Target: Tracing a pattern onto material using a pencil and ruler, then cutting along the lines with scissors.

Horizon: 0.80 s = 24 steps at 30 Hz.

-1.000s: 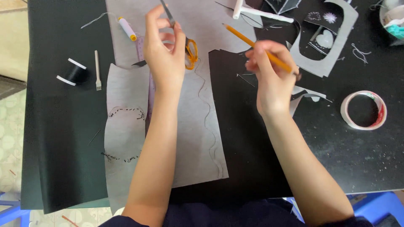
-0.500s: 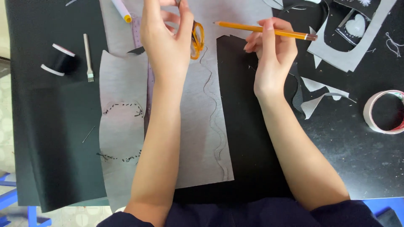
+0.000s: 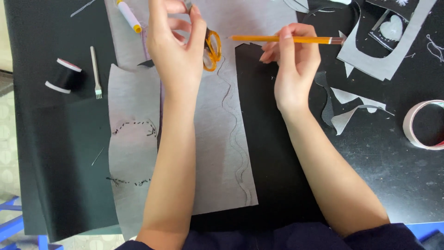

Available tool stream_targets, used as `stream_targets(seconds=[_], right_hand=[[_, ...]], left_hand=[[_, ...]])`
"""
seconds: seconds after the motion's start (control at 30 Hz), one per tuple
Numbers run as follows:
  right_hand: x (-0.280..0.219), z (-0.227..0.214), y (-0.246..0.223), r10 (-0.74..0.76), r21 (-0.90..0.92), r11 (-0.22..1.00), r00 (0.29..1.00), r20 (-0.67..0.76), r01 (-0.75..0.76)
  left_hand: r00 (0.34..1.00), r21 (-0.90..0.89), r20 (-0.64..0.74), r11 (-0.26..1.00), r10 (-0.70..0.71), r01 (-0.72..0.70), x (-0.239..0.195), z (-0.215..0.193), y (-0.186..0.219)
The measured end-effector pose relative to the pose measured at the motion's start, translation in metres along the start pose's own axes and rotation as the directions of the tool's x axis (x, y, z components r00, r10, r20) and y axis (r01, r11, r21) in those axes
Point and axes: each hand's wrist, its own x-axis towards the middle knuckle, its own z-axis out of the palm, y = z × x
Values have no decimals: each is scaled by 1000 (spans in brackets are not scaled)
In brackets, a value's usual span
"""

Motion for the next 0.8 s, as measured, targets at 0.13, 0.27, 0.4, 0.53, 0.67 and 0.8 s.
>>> stream_targets(seconds=[0.13,0.27,0.4,0.53,0.67,0.8], right_hand=[[0,2,1,-80,-7,997,996,44,81],[-1,2,1,-28,-26,999,995,98,30],[0,2,0,10,-14,1000,998,66,-9],[3,0,1,-3,-46,999,998,65,6],[4,0,3,22,-25,999,998,50,-21],[6,0,3,23,-6,1000,999,23,-23]], left_hand=[[995,-22,33,996,-89,90,-2,-2,-3],[992,-37,41,992,-117,119,-2,-3,-2],[992,-28,26,992,-120,121,-2,-4,-8],[989,-20,19,989,-146,146,-2,-5,-8],[987,-32,14,986,-163,163,-1,-7,-11],[978,-183,24,961,-206,207,-1,-9,-18]])
